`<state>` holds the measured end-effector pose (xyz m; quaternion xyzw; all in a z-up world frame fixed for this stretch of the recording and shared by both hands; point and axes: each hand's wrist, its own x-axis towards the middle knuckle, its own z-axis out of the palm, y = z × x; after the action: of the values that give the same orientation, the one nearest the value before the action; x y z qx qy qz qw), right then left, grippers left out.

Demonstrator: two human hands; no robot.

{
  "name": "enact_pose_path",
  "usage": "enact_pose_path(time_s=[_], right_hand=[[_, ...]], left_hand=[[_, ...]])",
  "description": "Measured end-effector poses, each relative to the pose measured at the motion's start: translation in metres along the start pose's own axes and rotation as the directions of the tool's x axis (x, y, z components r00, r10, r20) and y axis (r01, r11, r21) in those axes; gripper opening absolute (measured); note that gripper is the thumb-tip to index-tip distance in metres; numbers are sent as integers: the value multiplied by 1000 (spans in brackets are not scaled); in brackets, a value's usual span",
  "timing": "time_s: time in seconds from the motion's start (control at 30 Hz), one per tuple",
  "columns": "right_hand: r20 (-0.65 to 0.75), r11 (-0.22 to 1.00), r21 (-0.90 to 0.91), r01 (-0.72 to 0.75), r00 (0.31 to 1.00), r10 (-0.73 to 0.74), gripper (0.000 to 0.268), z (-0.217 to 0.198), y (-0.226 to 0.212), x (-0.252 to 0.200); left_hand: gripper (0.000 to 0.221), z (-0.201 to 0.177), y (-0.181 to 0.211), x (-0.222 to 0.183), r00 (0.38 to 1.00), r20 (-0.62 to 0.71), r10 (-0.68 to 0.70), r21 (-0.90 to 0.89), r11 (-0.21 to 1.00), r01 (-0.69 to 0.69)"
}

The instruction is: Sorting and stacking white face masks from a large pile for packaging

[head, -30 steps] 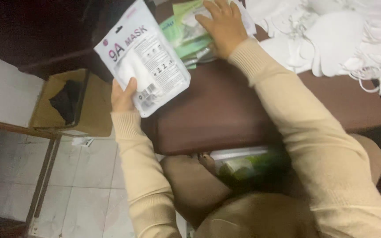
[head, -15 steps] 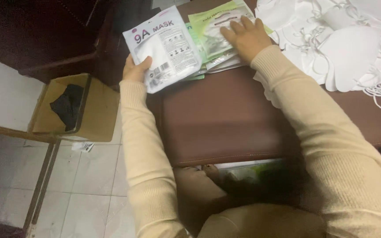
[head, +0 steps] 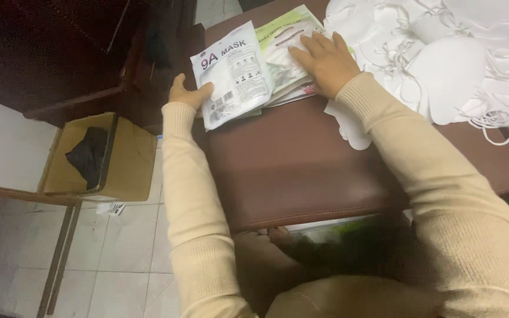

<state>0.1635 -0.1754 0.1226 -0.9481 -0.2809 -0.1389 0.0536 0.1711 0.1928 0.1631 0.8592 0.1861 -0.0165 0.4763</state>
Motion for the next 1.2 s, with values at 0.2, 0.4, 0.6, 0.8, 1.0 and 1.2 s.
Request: enact_pose_path(time_s=[0.2,0.4,0.6,0.8,1.0,1.2], right_hand=[[-195,989,146,34,981,-4,78,-25,3,-55],[-308,981,191,-14,949,74,51,-5,33,-140],[-104,905,367,-215,957,270,40,17,22,-197],[40,869,360,-339,936,348,37,12,21,-213],[70,860,347,-375,924,375,40,4,24,-217],[-110,829,444,-340,898,427,42,-5,21,-215]], left_hand=[[81,-11,-39,26,853,-333,401,315,900,-301],[26,78,-7,-106,424,-638,643,-1,551,-835],[12,229,-32,-150,531,-365,764,-107,533,-840],[40,302,-47,-85,787,-132,603,274,785,-556],[35,328,-61,-60,790,-177,587,364,785,-501],[9,304,-37,-99,711,-223,667,-46,721,-691]])
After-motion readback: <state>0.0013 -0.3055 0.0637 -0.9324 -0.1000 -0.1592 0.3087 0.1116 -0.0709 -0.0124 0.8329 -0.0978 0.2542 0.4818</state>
